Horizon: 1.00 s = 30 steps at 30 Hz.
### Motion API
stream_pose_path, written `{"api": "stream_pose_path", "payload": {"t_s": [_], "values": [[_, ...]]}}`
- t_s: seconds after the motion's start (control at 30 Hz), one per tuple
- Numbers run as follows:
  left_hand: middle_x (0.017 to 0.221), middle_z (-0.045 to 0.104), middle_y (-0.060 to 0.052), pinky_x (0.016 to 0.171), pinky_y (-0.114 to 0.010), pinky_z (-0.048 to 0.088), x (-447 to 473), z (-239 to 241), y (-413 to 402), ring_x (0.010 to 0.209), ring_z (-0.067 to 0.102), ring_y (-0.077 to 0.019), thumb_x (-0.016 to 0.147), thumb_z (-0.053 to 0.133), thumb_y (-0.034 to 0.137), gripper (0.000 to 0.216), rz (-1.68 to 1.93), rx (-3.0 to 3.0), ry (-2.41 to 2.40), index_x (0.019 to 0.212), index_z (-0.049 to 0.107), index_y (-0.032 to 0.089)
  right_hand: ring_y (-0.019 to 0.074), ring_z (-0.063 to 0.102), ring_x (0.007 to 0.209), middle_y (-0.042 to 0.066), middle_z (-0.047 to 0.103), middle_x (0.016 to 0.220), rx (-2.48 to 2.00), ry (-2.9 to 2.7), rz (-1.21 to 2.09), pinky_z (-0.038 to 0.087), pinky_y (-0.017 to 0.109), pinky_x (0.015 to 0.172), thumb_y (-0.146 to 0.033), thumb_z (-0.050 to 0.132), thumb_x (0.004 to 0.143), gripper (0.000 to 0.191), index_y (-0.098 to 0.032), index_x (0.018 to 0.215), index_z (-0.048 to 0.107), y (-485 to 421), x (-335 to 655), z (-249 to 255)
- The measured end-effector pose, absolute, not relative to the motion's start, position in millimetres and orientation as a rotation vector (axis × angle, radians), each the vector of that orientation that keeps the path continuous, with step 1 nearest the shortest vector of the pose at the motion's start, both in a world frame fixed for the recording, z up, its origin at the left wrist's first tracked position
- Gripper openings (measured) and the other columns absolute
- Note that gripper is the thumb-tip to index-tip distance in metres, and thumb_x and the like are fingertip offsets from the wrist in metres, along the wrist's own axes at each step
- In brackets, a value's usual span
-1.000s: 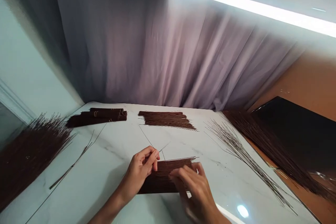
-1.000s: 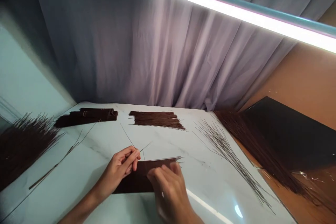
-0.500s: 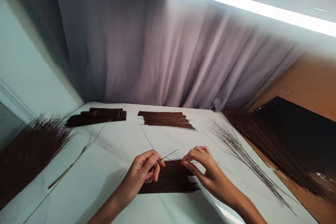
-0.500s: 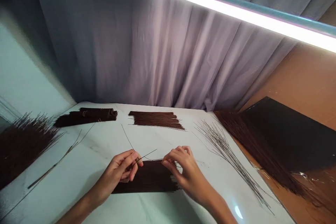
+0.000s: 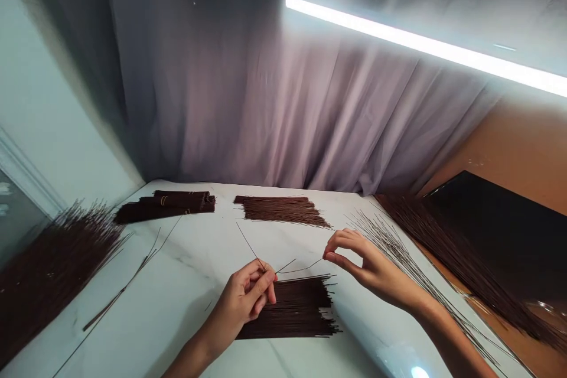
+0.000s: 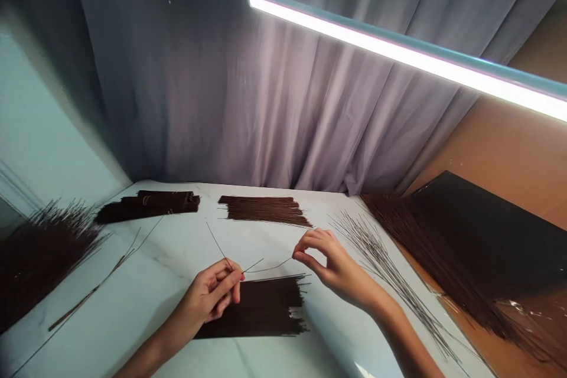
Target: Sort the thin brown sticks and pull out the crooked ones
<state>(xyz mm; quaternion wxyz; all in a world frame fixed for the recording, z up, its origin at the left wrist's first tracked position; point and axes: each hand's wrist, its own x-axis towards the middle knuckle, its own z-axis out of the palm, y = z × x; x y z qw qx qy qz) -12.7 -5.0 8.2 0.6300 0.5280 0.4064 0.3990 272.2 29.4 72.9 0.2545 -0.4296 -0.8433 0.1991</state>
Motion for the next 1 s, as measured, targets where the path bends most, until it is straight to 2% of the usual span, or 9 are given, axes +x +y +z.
{"api": "stream_pose_path", "payload": {"t_s": [0.1,0.2,0.37,0.47,0.57,0.63,0.8,0.9,1.0], "values": [[0.07,0.06,0.002,0.043,-0.019,0.016,-13.0,5.5,-3.1,0.049,0.029,-0.0053,0.095,0.061,0.052,0.035,0.927,1.202,0.919,0.088,0.059,0.018,0.0229,0.061,0.094,0.004,0.069,0.097,-1.163,-2.319,0.454,0.047,0.045,0.091,-0.041,0.051,0.104,0.024,-0.027,0.093,0.067,32.2,276.7,71.6],[0.07,0.058,0.003,0.045,-0.02,0.017,-13.1,5.3,-3.4,0.051,0.026,-0.006,0.097,0.059,0.051,0.034,0.939,1.219,0.914,0.087,0.058,0.018,0.0253,0.059,0.109,0.007,0.065,0.114,-1.141,-2.306,0.301,0.048,0.048,0.097,-0.04,0.057,0.101,0.017,-0.029,0.107,0.068,33.2,271.1,73.1],[0.068,0.056,0.003,0.047,-0.022,0.023,-8.9,4.5,-7.6,0.052,0.034,-0.0078,0.099,0.054,0.052,0.036,0.916,1.356,0.995,0.086,0.058,0.019,0.0233,0.057,0.115,0.009,0.056,0.134,-0.976,-2.316,-0.123,0.052,0.044,0.094,-0.014,0.047,0.103,0.047,-0.035,0.144,0.051,29.9,206.1,91.6],[0.066,0.055,0.004,0.05,-0.022,0.027,-6.8,2.2,-7.4,0.055,0.039,-0.0094,0.099,0.053,0.051,0.037,0.939,1.422,1.028,0.082,0.058,0.019,0.0246,0.058,0.112,0.011,0.056,0.139,-0.777,-2.617,-0.44,0.053,0.041,0.092,-0.012,0.057,0.097,0.051,-0.031,0.144,0.053,31.5,168.6,98.4],[0.064,0.053,0.005,0.052,-0.023,0.03,-9.0,-0.4,-2.7,0.055,0.041,-0.0104,0.099,0.053,0.051,0.036,0.982,1.424,1.031,0.082,0.057,0.019,0.0251,0.06,0.102,0.012,0.063,0.128,-0.734,-2.664,-0.752,0.053,0.04,0.086,-0.016,0.066,0.094,0.028,-0.021,0.121,0.068,39.6,164.9,91.7],[0.062,0.052,0.005,0.051,-0.023,0.03,-11.6,-1.8,0.5,0.055,0.041,-0.0112,0.098,0.054,0.051,0.035,0.989,1.407,1.039,0.084,0.058,0.019,0.0248,0.06,0.098,0.013,0.065,0.121,-0.753,-2.628,-0.833,0.053,0.039,0.082,-0.016,0.065,0.094,0.022,-0.019,0.115,0.07,44.3,173.3,84.6],[0.064,0.055,0.005,0.065,-0.025,0.038,-13.8,-2.9,-0.5,0.064,0.05,-0.0132,0.098,0.056,0.045,0.03,0.961,1.454,0.99,0.083,0.059,0.019,0.0225,0.059,0.103,0.011,0.06,0.137,-0.632,-2.638,-0.814,0.051,0.037,0.087,-0.018,0.058,0.099,0.05,-0.025,0.148,0.049,44.4,170.6,80.9],[0.065,0.054,0.005,0.069,-0.026,0.039,-14.5,-2.6,-0.9,0.066,0.052,-0.0139,0.098,0.057,0.042,0.028,0.951,1.467,0.988,0.081,0.057,0.02,0.0238,0.055,0.111,0.007,0.06,0.137,-0.545,-2.633,-0.914,0.049,0.037,0.094,-0.018,0.058,0.099,0.025,-0.021,0.122,0.067,49.2,163.9,80.3],[0.062,0.053,0.005,0.065,-0.026,0.039,-17.4,-0.9,3.0,0.062,0.051,-0.0136,0.097,0.056,0.042,0.028,0.952,1.469,1.067,0.081,0.058,0.02,0.0241,0.054,0.109,0.006,0.066,0.124,-0.577,-2.605,-0.922,0.046,0.039,0.098,-0.017,0.061,0.097,0.011,-0.019,0.095,0.071,53.7,177.1,72.6]]}}
